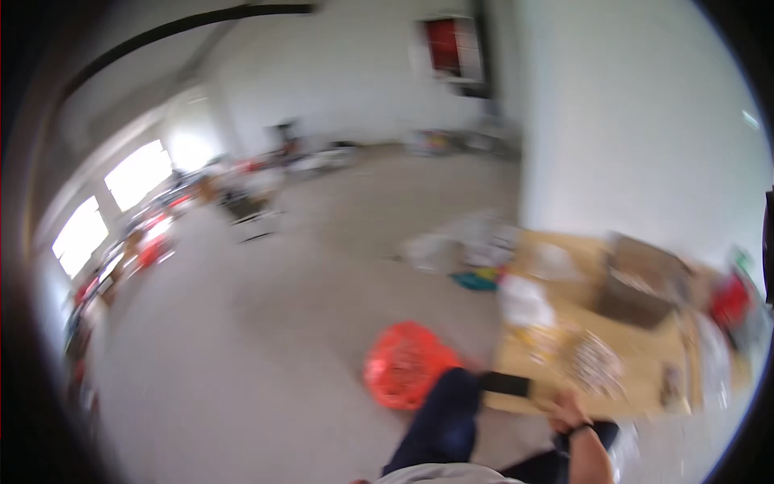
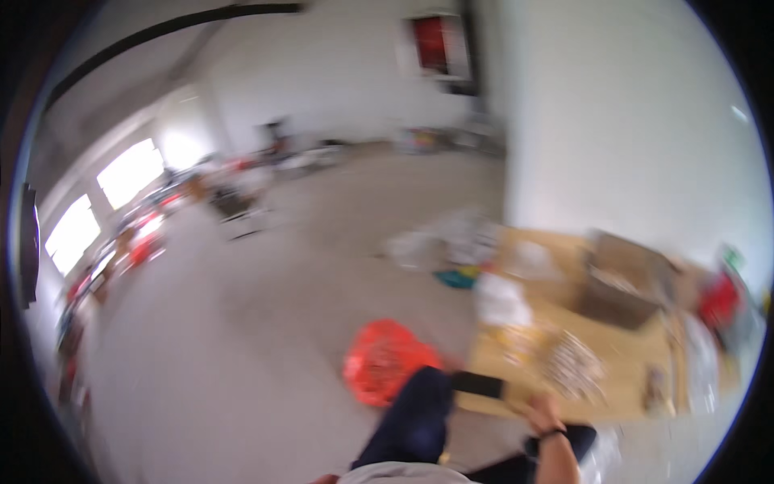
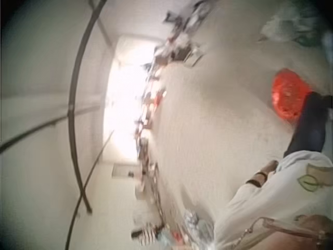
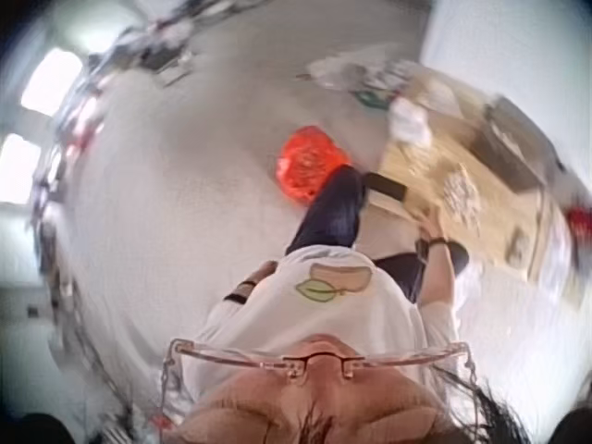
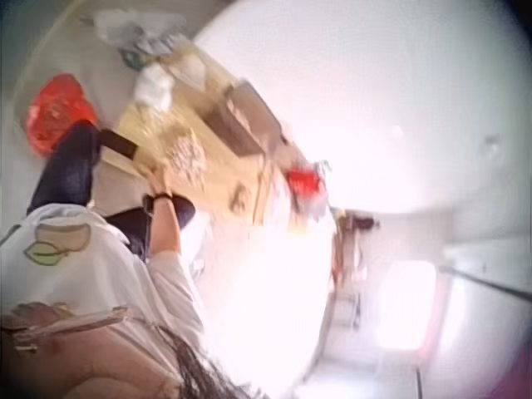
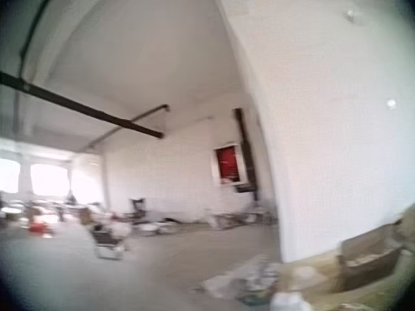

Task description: Organizing and grouping cotton swabs on a work table.

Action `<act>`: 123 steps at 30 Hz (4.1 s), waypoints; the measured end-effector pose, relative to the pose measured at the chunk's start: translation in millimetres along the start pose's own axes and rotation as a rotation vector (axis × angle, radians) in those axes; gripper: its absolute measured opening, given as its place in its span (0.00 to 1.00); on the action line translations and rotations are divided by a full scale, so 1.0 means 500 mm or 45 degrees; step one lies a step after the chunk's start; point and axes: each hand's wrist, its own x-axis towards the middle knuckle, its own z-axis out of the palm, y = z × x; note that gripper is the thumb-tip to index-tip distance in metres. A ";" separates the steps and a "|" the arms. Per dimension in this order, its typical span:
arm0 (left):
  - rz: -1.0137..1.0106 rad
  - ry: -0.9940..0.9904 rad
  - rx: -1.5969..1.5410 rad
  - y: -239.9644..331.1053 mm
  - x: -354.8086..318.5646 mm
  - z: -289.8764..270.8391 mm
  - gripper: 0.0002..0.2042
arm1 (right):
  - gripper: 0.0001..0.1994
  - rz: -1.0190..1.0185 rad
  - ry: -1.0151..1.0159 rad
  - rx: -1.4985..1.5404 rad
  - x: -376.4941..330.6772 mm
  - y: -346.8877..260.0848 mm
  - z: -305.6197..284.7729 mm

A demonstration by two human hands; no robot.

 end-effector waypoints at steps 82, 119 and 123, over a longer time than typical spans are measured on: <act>1.426 -0.523 0.481 0.986 0.422 0.297 0.27 | 0.15 0.229 0.686 0.679 -0.218 -0.064 -0.156; 1.361 -0.295 0.129 1.386 0.618 0.473 0.17 | 0.13 0.040 1.405 -0.818 0.050 -0.078 -0.362; 1.299 -0.176 0.308 1.429 0.623 0.457 0.12 | 0.15 0.155 1.337 -0.791 0.049 -0.101 -0.390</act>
